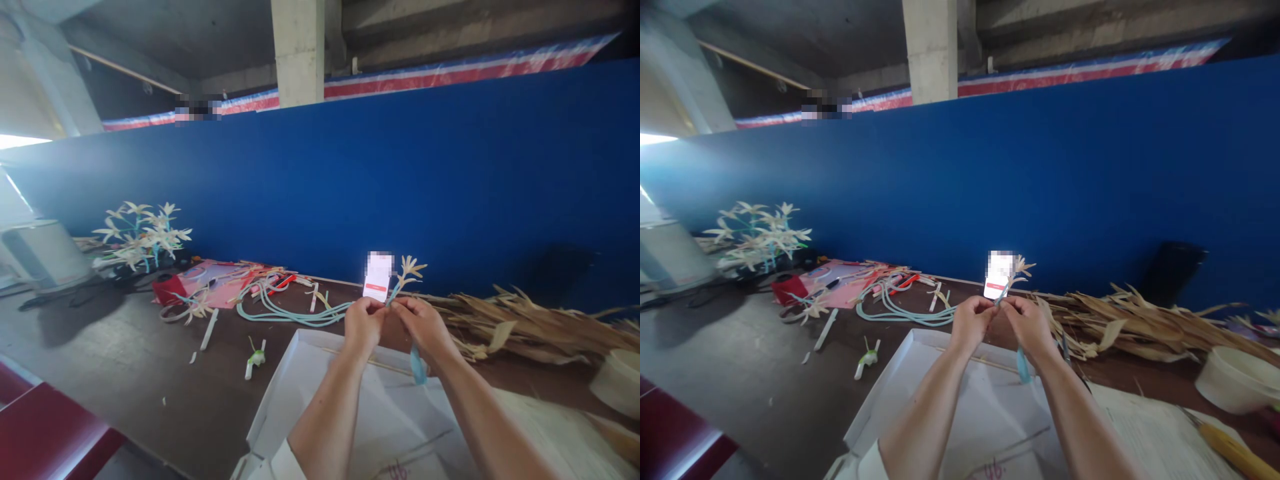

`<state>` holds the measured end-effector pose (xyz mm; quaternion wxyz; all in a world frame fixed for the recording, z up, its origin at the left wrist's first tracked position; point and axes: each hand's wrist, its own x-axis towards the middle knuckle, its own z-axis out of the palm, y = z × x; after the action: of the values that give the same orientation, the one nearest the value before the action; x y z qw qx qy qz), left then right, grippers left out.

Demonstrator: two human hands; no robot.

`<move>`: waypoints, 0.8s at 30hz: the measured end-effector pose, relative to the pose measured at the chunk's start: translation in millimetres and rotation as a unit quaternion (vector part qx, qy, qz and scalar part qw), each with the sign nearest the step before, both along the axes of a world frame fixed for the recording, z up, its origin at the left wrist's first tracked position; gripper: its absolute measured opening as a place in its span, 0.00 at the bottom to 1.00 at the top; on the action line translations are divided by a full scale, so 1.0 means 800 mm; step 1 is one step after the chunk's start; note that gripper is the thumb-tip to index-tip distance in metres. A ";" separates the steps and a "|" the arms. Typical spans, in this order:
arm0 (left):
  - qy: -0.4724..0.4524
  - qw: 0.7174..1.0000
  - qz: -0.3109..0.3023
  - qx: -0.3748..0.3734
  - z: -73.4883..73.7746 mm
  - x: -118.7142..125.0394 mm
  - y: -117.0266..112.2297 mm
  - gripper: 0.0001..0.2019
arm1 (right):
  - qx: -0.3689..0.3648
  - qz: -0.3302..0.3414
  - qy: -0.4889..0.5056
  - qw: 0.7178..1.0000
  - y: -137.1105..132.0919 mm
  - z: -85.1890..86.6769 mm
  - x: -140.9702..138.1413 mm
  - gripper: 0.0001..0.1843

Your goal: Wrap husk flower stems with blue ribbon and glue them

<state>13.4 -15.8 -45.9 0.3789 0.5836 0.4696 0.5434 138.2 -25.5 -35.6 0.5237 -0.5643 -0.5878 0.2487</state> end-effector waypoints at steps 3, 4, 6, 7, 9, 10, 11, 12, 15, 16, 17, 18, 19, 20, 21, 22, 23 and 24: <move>0.043 0.998 0.031 0.031 0.005 -0.002 -0.004 0.06 | 0.001 -0.002 0.002 1.000 -0.002 0.002 -0.002 0.19; 0.053 0.997 0.037 0.037 0.006 -0.003 -0.005 0.06 | 0.000 -0.002 0.005 1.000 -0.002 0.002 -0.003 0.19; 0.064 0.996 0.043 0.043 0.008 -0.003 -0.007 0.06 | -0.001 0.002 0.009 1.000 -0.003 0.003 -0.004 0.19; 0.065 0.996 0.043 0.044 0.009 -0.003 -0.007 0.06 | -0.001 0.005 0.011 1.000 -0.003 0.004 -0.004 0.20; 0.065 0.996 0.040 0.045 0.009 -0.003 -0.007 0.06 | 0.003 0.008 0.012 1.000 -0.004 0.004 -0.005 0.20; 0.064 0.996 0.038 0.045 0.008 -0.002 -0.007 0.06 | 0.007 0.008 0.012 1.000 -0.004 0.005 -0.005 0.20; 0.063 0.996 0.035 0.047 0.008 -0.002 -0.007 0.07 | 0.010 0.008 0.011 1.000 -0.005 0.005 -0.005 0.21; 0.063 0.996 0.033 0.049 0.007 -0.002 -0.007 0.07 | 0.012 0.008 0.011 1.000 -0.005 0.005 -0.005 0.21; 0.072 0.995 0.037 0.060 0.004 -0.001 -0.006 0.07 | 0.009 0.010 0.016 1.000 -0.006 0.007 -0.006 0.21; 0.081 0.994 0.042 0.066 0.004 0.000 -0.007 0.07 | 0.005 0.009 0.018 1.000 -0.007 0.007 -0.006 0.21; 0.091 0.992 0.048 0.073 0.003 0.000 -0.008 0.07 | 0.000 0.008 0.021 1.000 -0.007 0.008 -0.006 0.21; 0.103 0.990 0.055 0.082 0.003 0.001 -0.009 0.07 | -0.006 0.005 0.023 1.000 -0.007 0.008 -0.006 0.20; 0.115 0.987 0.063 0.093 0.002 0.001 -0.010 0.06 | -0.010 0.002 0.025 1.000 -0.007 0.008 -0.006 0.20; 0.127 0.984 0.071 0.105 0.002 0.002 -0.012 0.05 | -0.013 -0.002 0.026 1.000 -0.007 0.008 -0.006 0.21; 0.138 0.980 0.080 0.120 0.003 0.002 -0.014 0.05 | -0.014 -0.007 0.026 1.000 -0.007 0.008 -0.005 0.21; 0.148 0.976 0.090 0.135 0.003 0.003 -0.017 0.05 | -0.013 -0.011 0.024 1.000 -0.006 0.007 -0.005 0.21; 0.158 0.971 0.098 0.149 0.004 0.003 -0.019 0.06 | -0.012 -0.015 0.023 1.000 -0.006 0.007 -0.005 0.22; 0.170 0.967 0.106 0.161 0.004 0.003 -0.022 0.06 | -0.013 -0.018 0.021 1.000 -0.005 0.007 -0.004 0.22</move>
<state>15.7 -33.1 -42.4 0.1352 0.6677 0.4923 0.5418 134.6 -29.8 -30.1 0.5333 -0.5761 -0.5629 0.2586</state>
